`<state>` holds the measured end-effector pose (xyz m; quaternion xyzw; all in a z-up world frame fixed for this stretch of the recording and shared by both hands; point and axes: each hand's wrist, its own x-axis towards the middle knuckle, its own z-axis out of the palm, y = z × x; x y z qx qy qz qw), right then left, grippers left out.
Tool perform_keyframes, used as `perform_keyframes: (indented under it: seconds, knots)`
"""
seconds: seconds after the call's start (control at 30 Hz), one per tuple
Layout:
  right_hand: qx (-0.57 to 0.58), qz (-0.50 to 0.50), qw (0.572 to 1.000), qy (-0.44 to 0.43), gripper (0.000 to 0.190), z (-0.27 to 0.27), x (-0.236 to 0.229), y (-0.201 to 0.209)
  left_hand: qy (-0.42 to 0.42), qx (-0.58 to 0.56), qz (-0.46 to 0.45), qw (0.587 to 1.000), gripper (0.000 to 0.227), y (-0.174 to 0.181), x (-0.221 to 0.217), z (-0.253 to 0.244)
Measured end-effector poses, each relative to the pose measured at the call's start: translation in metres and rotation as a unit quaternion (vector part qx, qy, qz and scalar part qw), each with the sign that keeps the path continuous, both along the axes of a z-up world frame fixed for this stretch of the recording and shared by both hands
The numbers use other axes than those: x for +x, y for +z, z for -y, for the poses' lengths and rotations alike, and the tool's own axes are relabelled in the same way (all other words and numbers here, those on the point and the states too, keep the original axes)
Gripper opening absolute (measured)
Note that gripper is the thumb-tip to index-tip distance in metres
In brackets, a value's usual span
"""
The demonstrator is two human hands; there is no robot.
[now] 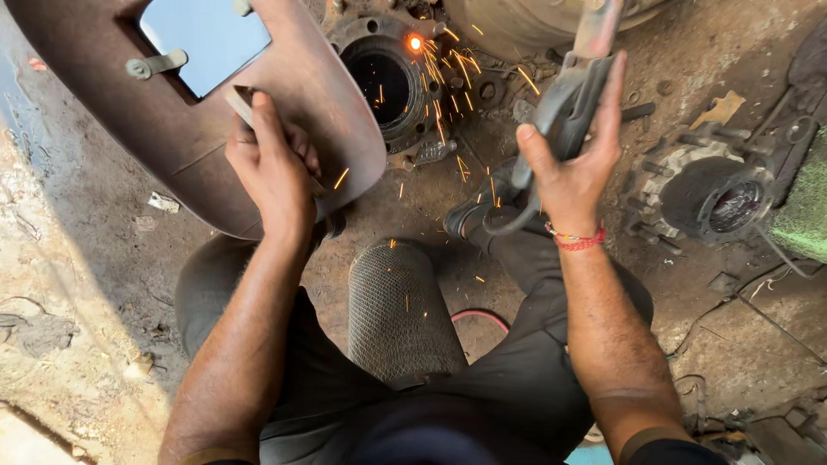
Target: The person performs arc welding on a cylindrical metal hub while holding a hand-held welding mask, then uses a hammer and a metal rod to strike the assembly.
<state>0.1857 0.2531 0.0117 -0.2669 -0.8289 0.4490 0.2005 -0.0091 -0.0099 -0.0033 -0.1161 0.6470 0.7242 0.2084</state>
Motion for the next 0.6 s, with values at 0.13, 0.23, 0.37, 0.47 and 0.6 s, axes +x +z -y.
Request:
perform_keyframes:
  seconds: [0.13,0.23,0.37,0.47,0.6]
  knots:
    - [-0.064,-0.013,0.998,-0.013,0.099,-0.005,0.002,0.001,0.001,-0.005,0.009,1.0,0.033,0.0,-0.005,-0.001]
    - [-0.086,-0.015,0.996,-0.02,0.1,-0.006,0.003,0.004,-0.02,-0.013,0.007,1.0,0.033,0.0,0.0,-0.004]
    - [-0.1,-0.023,0.994,-0.023,0.099,-0.006,-0.002,0.005,-0.033,-0.03,0.006,0.999,0.032,-0.001,0.003,-0.008]
    - [-0.131,-0.035,0.991,-0.022,0.099,-0.006,-0.003,0.006,-0.028,-0.029,0.008,0.999,0.032,-0.002,0.004,-0.008]
    - [-0.13,-0.029,0.991,-0.018,0.099,-0.005,-0.002,0.007,-0.031,-0.034,0.011,0.999,0.035,-0.006,0.003,-0.005]
